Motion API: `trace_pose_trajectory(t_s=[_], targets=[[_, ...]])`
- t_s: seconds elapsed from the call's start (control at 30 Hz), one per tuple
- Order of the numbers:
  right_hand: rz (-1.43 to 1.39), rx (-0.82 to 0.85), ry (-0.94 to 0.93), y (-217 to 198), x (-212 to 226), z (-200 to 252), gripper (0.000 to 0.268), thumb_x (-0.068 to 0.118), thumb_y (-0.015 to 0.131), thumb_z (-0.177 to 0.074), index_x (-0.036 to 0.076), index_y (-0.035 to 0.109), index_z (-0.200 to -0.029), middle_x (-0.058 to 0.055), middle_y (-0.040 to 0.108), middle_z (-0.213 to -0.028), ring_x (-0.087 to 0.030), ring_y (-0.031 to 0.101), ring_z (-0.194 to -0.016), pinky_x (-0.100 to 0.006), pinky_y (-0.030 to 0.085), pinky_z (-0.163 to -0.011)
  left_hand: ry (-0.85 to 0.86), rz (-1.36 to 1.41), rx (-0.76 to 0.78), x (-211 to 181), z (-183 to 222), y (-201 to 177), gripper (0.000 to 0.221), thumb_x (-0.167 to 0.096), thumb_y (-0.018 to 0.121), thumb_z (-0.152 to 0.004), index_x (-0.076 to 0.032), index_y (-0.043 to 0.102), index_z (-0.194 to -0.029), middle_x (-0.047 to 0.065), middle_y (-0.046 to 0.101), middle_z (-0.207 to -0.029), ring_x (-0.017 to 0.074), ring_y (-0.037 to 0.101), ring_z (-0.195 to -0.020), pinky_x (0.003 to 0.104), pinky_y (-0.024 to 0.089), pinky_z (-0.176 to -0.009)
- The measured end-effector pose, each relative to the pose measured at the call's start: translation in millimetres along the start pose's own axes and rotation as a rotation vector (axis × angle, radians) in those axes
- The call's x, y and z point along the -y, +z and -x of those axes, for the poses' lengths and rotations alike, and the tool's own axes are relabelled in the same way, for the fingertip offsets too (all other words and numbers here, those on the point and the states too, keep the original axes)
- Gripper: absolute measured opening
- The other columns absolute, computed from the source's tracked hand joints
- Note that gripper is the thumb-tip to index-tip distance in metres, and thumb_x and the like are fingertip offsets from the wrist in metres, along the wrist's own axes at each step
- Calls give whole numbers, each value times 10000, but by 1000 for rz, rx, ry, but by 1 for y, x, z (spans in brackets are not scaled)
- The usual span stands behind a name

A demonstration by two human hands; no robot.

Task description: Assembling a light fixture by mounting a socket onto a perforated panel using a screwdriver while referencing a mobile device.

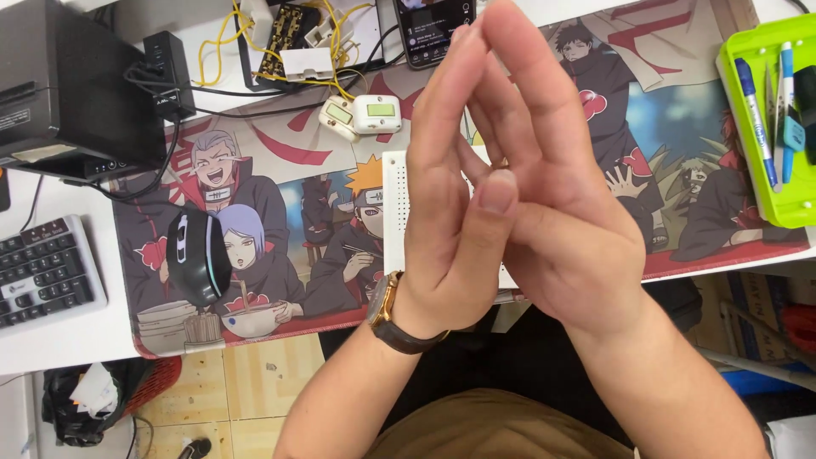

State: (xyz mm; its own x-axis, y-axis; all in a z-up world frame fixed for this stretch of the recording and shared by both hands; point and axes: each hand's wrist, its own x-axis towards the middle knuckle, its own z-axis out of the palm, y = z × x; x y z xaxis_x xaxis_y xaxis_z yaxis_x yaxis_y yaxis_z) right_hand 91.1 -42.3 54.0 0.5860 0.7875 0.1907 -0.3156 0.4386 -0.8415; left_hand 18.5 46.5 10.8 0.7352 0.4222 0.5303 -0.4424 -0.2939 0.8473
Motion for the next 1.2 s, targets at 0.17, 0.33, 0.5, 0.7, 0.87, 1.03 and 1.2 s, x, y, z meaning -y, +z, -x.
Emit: trace_pose_trajectory(t_s=[0.17, 0.33, 0.5, 0.7, 0.87, 1.03, 1.2], targets=[[-647, -226, 95, 3, 15, -11, 1044, 6, 593, -806, 156, 156, -1741, -331, 273, -1795, -420, 362, -1602, -514, 402, -1167, -44, -139, 110, -20, -7, -16, 440, -391, 372, -1309, -210, 436, -1705, 118, 326, -1935, 306, 320, -1941, 382, 471, -1358], [-596, -671, 103, 37, 36, -40, 943, 276, 273, -779, 129, 243, -1710, -404, 425, -1596, -529, 400, -1604, -576, 309, -1244, -131, -115, 100, -32, 8, -11, 450, -389, 361, -1301, -228, 367, -1722, 92, 243, -1965, 314, 223, -1981, 292, 511, -1148], [-758, -578, -134, 51, 16, -37, 1248, 323, 343, -593, -78, 173, -1763, -466, 381, -1619, -570, 380, -1555, -633, 333, -1276, -137, -6, 18, -36, 18, 9, 590, -304, 325, -1326, -100, 78, -1820, 46, 46, -1961, 279, -36, -1961, 563, 3, -1794], [-255, -366, -114, 41, -2, 2, 1030, 475, 398, -856, 11, 185, -1750, -348, 326, -1751, -463, 331, -1697, -570, 312, -1438, -208, 245, -91, -21, -14, 18, 1020, -785, 210, -1087, -74, -102, -1748, 106, -162, -1917, 210, -6, -1844, 437, 164, -1599], [183, -166, -137, 22, -6, 27, 872, 620, 434, -1092, 90, 185, -1738, -252, 262, -1868, -377, 273, -1824, -519, 283, -1582, -284, 131, -209, -16, -38, 26, 789, -593, 173, -1149, -73, 149, -1743, 113, 107, -1915, 222, 35, -1867, 414, 40, -1634], [56, -236, -153, 3, -11, 32, 995, 83, 545, -923, 118, -43, -1725, -345, 158, -1931, -327, 148, -1866, -334, 300, -1446, -340, 201, -351, -12, -35, 38, 785, -603, 206, -1102, -55, 308, -1654, 131, 310, -1802, 229, 213, -1775, 403, 156, -1535], [-517, -429, -178, 3, 4, 24, 1360, -336, 507, -648, 220, -53, -1756, -337, 214, -1846, -395, 281, -1708, -471, 372, -1325, -207, 403, -362, -5, -22, 51, 654, -595, 335, -1204, -133, 447, -1654, 41, 485, -1736, 185, 464, -1720, 479, 355, -1636]])
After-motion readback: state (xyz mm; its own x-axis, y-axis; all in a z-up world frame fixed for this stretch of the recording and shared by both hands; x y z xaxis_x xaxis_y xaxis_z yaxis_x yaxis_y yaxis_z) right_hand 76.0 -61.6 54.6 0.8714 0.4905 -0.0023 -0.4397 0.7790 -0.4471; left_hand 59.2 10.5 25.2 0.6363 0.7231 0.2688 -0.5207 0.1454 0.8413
